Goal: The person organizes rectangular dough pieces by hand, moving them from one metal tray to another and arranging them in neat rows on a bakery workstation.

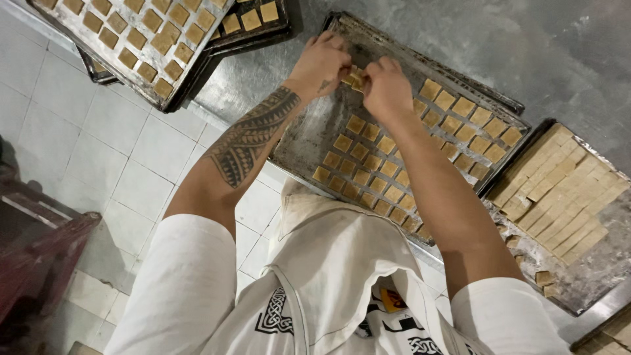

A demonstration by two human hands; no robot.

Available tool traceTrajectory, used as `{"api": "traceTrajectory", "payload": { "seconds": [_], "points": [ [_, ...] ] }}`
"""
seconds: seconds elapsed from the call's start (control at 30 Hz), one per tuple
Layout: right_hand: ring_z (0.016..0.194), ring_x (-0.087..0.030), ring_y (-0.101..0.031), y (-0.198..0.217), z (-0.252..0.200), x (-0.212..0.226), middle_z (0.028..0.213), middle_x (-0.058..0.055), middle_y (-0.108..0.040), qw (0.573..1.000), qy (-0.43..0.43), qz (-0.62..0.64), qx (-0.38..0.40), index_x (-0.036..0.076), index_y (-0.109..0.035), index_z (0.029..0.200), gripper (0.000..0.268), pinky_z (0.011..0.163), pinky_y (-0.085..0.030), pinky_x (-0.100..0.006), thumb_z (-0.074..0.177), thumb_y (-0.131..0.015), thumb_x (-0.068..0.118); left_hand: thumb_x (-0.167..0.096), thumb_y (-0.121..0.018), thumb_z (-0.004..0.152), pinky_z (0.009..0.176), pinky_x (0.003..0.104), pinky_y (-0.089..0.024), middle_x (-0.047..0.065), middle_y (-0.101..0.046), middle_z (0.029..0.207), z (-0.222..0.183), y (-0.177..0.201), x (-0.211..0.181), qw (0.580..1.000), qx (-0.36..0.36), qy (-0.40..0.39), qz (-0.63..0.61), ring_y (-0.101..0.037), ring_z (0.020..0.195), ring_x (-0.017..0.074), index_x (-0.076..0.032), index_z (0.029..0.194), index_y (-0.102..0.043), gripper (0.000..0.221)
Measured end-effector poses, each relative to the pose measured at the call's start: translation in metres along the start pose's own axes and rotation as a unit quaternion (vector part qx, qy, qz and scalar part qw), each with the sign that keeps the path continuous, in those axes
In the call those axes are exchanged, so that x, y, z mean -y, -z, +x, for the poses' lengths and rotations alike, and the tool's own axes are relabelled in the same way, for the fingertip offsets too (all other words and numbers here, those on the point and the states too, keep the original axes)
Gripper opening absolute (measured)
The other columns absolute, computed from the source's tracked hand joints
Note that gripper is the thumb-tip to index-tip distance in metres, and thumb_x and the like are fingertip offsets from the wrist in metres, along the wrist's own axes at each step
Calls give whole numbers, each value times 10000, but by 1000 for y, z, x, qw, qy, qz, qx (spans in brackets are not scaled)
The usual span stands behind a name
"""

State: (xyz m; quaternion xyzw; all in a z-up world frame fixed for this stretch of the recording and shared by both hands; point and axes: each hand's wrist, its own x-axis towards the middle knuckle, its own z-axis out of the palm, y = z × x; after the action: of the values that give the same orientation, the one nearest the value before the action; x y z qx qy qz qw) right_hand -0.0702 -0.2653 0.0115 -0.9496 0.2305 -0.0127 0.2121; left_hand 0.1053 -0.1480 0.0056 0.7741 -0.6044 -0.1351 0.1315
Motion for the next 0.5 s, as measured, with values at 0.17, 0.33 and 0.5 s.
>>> {"api": "traceTrajectory", "payload": {
  "seconds": [0.17,0.33,0.5],
  "points": [
    [952,-325,-666,47,-23,-13,1055,-155,-666,992,-93,71,-43,45,-698,1004,185,834,-557,-444,1001,-694,230,-275,-687,963,1077,447,-442,25,-668,1154,-2,29,-18,997,-8,34,-75,-564,1156,257,-129,1000,-758,166],
    [894,-353,-671,61,-56,-24,966,-166,-690,982,-135,35,127,55,-727,1010,231,812,-540,-474,917,-720,266,-275,-725,914,953,481,-477,145,-602,1211,-7,12,-59,994,62,-24,-82,-538,1159,326,-81,981,-760,208],
    [979,-404,-659,40,-68,-30,1066,-197,-678,992,-90,-34,78,39,-705,1070,222,877,-547,-499,907,-702,189,-119,-723,830,1040,522,-408,69,-607,1262,7,-16,-78,997,53,-55,8,-456,1293,334,-106,985,-787,168]
  ]
}}
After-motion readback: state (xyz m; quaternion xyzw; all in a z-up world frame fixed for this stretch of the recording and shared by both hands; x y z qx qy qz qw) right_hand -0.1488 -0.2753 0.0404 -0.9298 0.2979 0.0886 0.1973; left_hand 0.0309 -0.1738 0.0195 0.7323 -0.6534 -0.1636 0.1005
